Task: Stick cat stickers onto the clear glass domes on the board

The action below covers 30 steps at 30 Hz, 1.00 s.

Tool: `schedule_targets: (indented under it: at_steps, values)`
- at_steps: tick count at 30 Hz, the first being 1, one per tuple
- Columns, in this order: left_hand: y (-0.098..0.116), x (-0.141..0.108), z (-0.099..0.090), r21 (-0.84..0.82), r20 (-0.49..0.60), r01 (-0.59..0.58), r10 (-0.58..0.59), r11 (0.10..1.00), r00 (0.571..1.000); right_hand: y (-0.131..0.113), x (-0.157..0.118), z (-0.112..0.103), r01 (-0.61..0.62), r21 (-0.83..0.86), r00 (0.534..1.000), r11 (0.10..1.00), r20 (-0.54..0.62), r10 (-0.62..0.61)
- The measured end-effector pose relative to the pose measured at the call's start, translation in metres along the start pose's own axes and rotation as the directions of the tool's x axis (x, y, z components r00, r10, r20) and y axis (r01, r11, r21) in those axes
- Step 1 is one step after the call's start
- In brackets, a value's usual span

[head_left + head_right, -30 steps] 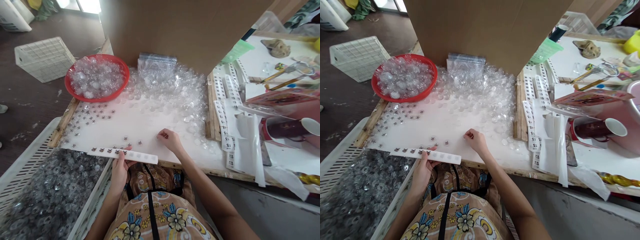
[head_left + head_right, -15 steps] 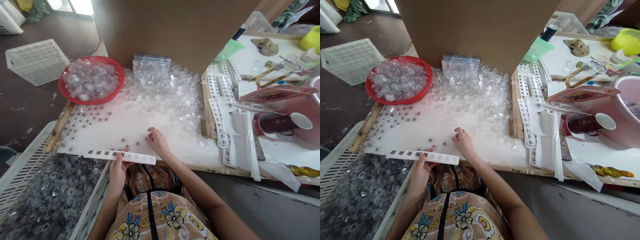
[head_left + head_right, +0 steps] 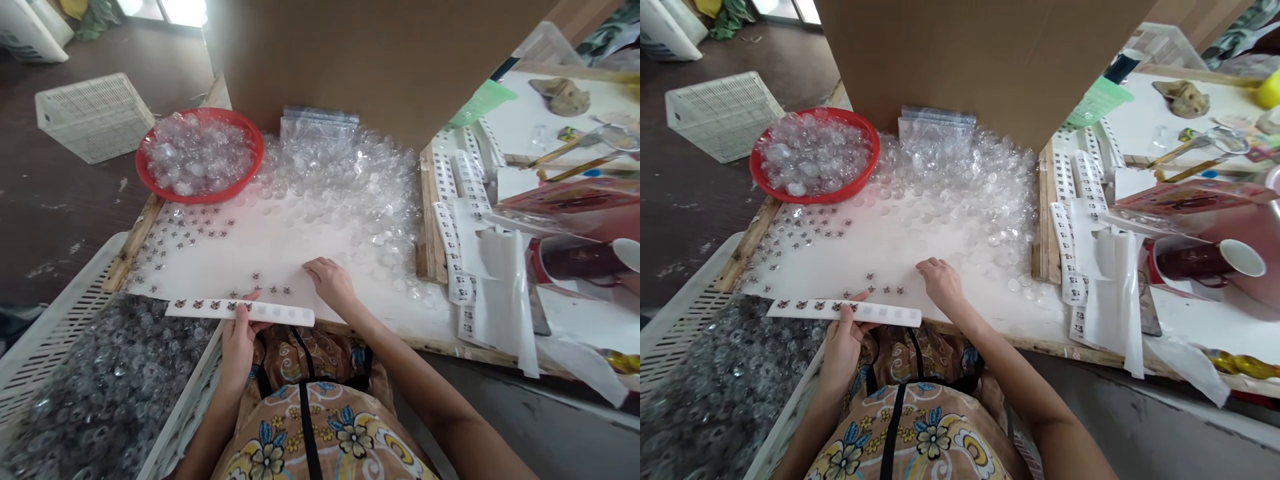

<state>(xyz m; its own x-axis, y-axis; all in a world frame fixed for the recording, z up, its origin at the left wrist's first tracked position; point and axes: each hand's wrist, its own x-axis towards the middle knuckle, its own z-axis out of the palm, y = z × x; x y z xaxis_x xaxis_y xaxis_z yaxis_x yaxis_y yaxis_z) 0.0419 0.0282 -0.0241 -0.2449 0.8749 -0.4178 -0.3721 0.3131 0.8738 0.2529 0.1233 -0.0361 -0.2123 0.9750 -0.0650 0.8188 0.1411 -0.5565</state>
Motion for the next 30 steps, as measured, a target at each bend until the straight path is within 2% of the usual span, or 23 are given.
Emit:
schedule_targets:
  at_steps: [2,4,8,10,13,17,19,22,25,27,30]
  values:
    - [0.001,-0.001,0.004,0.060,0.029,0.011,-0.013,0.998,1.000,-0.004,-0.011,-0.003,0.009,0.090,0.997,0.996,-0.083,-0.002]
    - [0.004,-0.003,0.009,0.122,0.041,0.000,-0.005,0.993,0.999,-0.017,-0.019,-0.004,0.039,0.247,0.994,0.968,-0.110,-0.012]
    - [0.009,-0.004,0.016,0.183,0.053,-0.084,0.076,0.979,0.996,-0.056,-0.026,0.002,0.101,0.572,0.988,0.814,0.037,-0.149]
    - [0.010,-0.005,0.017,0.144,0.056,-0.074,0.067,0.987,0.996,-0.069,-0.028,0.007,0.120,0.629,0.980,0.768,0.046,-0.192]
    - [0.006,-0.004,0.012,0.021,0.076,0.029,-0.031,0.999,0.997,-0.074,-0.033,0.012,0.142,0.625,0.979,0.768,0.025,-0.202]
    - [-0.004,-0.002,0.005,-0.026,0.104,0.099,-0.096,0.995,0.990,-0.068,-0.042,0.014,0.227,0.595,0.965,0.771,-0.029,-0.261]
    - [-0.008,0.000,0.004,-0.009,0.089,0.103,-0.102,0.995,0.991,-0.060,-0.040,0.012,0.238,0.628,0.968,0.741,-0.093,-0.232]
    - [-0.009,0.000,0.003,0.008,0.061,0.094,-0.094,0.996,0.994,-0.035,-0.027,0.004,0.090,0.699,0.993,0.710,-0.116,-0.011]
    - [-0.008,0.001,0.003,0.001,0.020,0.088,-0.088,0.996,0.996,-0.002,-0.011,-0.005,-0.090,0.650,0.979,0.754,-0.080,0.185]
    - [-0.006,0.001,0.003,-0.006,0.013,0.094,-0.094,0.996,0.995,0.014,-0.004,-0.008,-0.156,0.569,0.973,0.807,-0.054,0.226]
    - [-0.006,0.001,0.003,-0.009,0.018,0.096,-0.095,0.995,0.995,0.024,-0.002,-0.004,-0.195,0.498,0.972,0.845,-0.020,0.236]
